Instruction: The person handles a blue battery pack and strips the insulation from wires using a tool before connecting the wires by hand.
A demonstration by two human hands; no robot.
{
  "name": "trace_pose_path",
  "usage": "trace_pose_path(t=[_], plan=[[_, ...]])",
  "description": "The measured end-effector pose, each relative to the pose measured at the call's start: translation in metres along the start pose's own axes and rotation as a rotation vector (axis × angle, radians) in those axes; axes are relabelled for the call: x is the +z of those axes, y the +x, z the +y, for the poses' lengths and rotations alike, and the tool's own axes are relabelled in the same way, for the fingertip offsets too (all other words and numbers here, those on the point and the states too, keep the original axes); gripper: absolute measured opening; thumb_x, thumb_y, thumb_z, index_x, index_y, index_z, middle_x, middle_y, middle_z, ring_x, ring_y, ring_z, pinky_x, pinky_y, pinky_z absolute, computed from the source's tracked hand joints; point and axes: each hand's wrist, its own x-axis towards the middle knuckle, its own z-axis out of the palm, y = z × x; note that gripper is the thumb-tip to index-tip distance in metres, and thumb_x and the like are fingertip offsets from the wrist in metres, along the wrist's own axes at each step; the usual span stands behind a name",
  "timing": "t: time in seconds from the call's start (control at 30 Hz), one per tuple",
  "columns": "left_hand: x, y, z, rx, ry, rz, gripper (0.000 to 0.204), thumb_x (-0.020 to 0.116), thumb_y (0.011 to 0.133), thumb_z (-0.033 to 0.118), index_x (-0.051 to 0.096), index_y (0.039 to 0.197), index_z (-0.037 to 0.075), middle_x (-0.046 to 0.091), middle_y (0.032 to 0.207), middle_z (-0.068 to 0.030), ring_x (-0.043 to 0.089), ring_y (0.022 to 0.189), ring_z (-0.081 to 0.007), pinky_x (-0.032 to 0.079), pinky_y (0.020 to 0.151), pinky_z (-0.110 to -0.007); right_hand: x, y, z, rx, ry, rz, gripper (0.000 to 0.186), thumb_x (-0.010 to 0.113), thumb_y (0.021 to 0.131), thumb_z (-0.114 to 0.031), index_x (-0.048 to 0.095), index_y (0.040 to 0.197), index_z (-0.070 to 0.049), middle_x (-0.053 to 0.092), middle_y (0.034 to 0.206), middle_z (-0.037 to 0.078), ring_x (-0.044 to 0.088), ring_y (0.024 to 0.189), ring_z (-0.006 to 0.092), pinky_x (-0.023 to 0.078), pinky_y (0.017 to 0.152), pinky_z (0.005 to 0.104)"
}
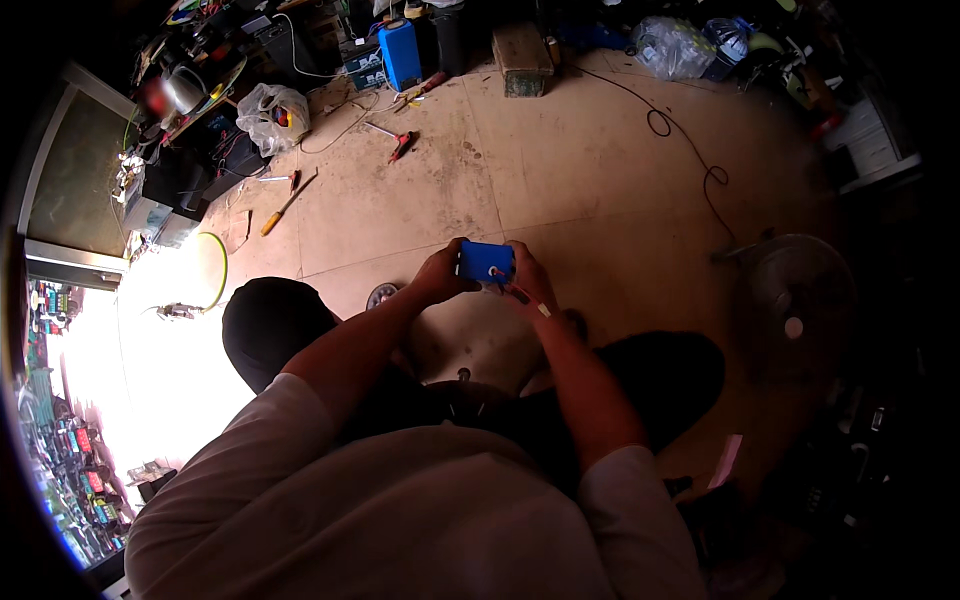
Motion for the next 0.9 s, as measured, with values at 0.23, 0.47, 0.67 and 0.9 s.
trace_pose_path(t=[0.23,0.47,0.67,0.9], plan=[[0.0,-0.001,0.036,-0.041,0.18,-0.042,0.095,0.091,0.067,0.029,0.041,0.144,0.004,0.062,0.131,-0.0243,0.062,0.12,-0.041,0.052,0.099,-0.047,-0.018,-0.016,0.02,0.08,0.027,-0.045,0.066,0.085,0.074,-0.024,0.056,0.132,-0.009,0.069,0.118,0.017,0.07,0.107,0.0358,0.056,0.092,0.0435],[0.006,-0.006,0.035,0.154,0.285,0.108,0.098,0.09,0.069,0.029,0.038,0.149,0.008,0.05,0.147,-0.0234,0.052,0.134,-0.0389,0.046,0.11,-0.047,-0.046,-0.045,0.019,0.156,-0.218,-0.312,0.052,0.082,0.073,-0.019,0.07,0.122,-0.011,0.073,0.102,0.017,0.072,0.097,0.0359,0.056,0.087,0.0416],[0.0,-0.003,0.066,0.46,0.139,0.06,0.052,0.079,0.077,0.018,0.064,0.127,0.01,0.063,0.131,-0.0176,0.056,0.128,-0.0378,0.044,0.108,-0.048,-0.103,-0.036,-0.027,0.121,-0.201,-0.244,0.032,0.067,0.081,-0.009,0.077,0.112,-0.012,0.074,0.1,0.019,0.071,0.1,0.0377,0.055,0.088,0.0425],[0.009,-0.008,0.078,0.561,0.154,0.007,0.027,0.068,0.087,0.014,0.074,0.113,0.015,0.071,0.114,-0.0131,0.063,0.113,-0.0349,0.048,0.097,-0.046,-0.116,-0.023,-0.051,0.334,-0.131,-0.034,0.029,0.06,0.091,-0.011,0.074,0.114,0.0,0.074,0.104,0.022,0.071,0.103,0.0364,0.054,0.091,0.041]])
